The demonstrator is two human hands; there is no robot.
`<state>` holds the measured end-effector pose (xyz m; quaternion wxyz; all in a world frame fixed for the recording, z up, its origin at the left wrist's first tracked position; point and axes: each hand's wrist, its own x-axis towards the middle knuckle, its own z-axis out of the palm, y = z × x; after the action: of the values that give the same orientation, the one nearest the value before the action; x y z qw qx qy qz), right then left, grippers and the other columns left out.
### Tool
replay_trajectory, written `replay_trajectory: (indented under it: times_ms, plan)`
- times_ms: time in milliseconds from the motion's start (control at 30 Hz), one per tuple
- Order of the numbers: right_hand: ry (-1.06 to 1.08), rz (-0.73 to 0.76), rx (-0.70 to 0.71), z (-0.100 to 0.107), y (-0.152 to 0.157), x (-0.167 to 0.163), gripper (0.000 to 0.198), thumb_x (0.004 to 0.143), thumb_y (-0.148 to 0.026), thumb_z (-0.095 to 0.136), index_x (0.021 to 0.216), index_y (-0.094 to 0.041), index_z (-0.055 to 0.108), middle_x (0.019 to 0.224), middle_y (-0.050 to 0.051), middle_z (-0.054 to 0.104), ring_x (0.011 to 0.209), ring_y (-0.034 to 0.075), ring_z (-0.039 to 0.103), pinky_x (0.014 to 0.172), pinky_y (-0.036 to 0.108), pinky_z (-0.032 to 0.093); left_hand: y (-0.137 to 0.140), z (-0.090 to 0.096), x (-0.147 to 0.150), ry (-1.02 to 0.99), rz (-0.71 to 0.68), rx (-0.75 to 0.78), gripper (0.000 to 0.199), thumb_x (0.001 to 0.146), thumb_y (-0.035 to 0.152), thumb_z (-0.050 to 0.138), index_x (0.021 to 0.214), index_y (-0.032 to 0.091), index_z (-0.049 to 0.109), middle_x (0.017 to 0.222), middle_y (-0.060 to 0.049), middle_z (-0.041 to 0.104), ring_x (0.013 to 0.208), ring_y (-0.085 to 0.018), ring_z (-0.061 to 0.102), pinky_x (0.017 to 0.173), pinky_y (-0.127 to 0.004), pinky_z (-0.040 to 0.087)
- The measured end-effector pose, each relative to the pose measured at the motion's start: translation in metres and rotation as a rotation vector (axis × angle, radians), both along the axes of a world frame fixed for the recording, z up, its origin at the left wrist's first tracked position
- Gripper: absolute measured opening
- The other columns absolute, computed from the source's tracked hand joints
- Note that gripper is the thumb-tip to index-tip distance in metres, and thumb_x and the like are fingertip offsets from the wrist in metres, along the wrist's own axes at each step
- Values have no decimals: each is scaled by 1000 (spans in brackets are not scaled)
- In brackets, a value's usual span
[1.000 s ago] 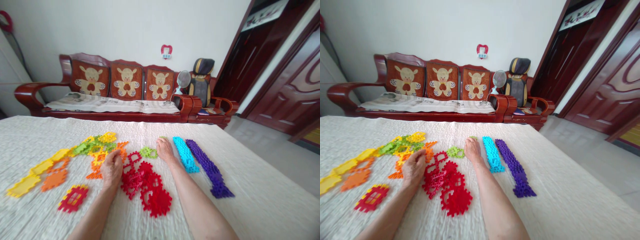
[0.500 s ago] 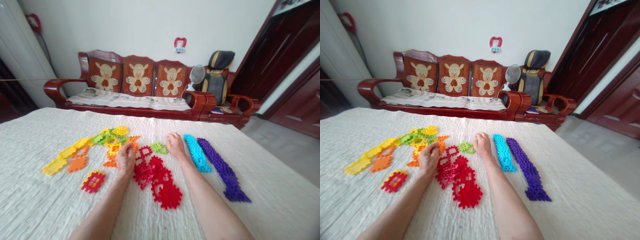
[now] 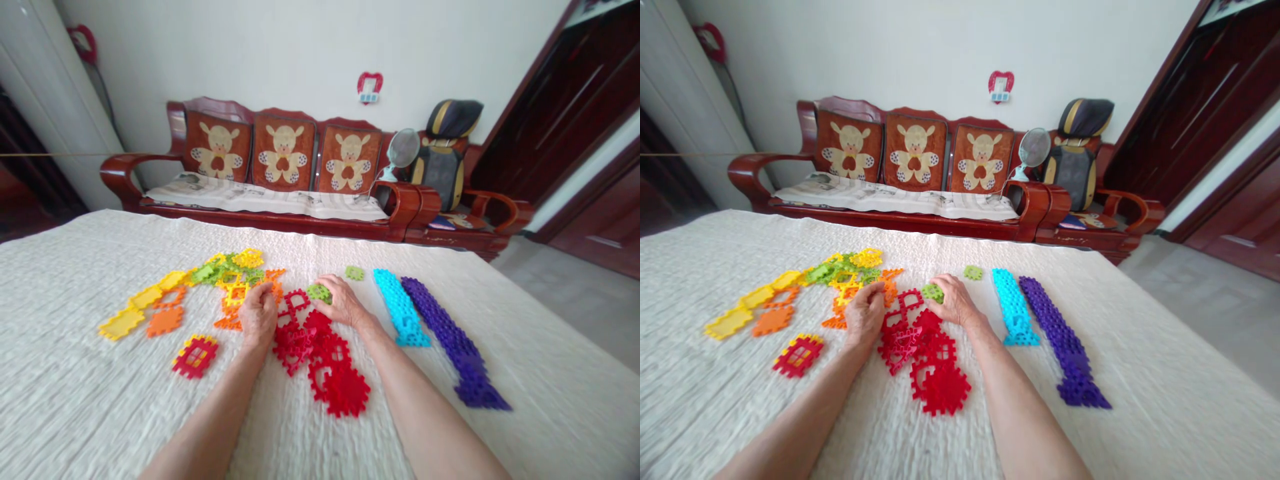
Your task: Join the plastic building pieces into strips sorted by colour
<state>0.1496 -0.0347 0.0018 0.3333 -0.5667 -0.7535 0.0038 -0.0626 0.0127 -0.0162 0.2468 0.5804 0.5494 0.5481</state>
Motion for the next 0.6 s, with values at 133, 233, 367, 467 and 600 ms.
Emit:
replay_trajectory:
  times_ms: [133, 233, 367, 467, 600]
  plan:
    - [89, -44, 68, -2, 3, 1, 42, 76, -27, 66, 117, -20, 62, 118, 10, 64, 111, 22, 58, 100, 37, 45, -2, 3, -1, 6, -5, -39, 31, 76, 26, 49, 92, 18, 74, 85, -7, 74, 83, -22, 68, 84, -38, 54]
    - [125, -170, 172, -6, 8, 6, 41, 77, -29, 65, 116, -17, 61, 118, 12, 63, 114, 24, 56, 103, 40, 42, -3, 5, -1, 1, -14, -57, 32, 76, 26, 49, 93, 18, 74, 80, -5, 72, 81, -22, 67, 82, -36, 54]
    - [104, -344, 242, -10, 14, 17, 40, 79, -31, 63, 116, -16, 61, 119, 14, 61, 115, 26, 53, 104, 42, 41, -3, 5, -2, 0, -18, -67, 33, 75, 27, 48, 94, 17, 74, 79, -6, 72, 81, -22, 67, 82, -37, 54]
    - [60, -425, 250, -8, 14, 25, 39, 81, -32, 61, 116, -15, 60, 120, 14, 60, 114, 26, 52, 103, 41, 39, -3, 5, -2, 5, -19, -67, 33, 76, 27, 49, 94, 18, 74, 78, -6, 71, 80, -22, 67, 81, -37, 54]
    - [-50, -613, 206, 4, 14, 33, 38, 82, -32, 60, 116, -14, 61, 120, 16, 59, 113, 29, 49, 99, 43, 36, -4, 6, -2, 6, -16, -66, 33, 76, 27, 48, 93, 17, 74, 81, -7, 72, 80, -22, 67, 82, -37, 54]
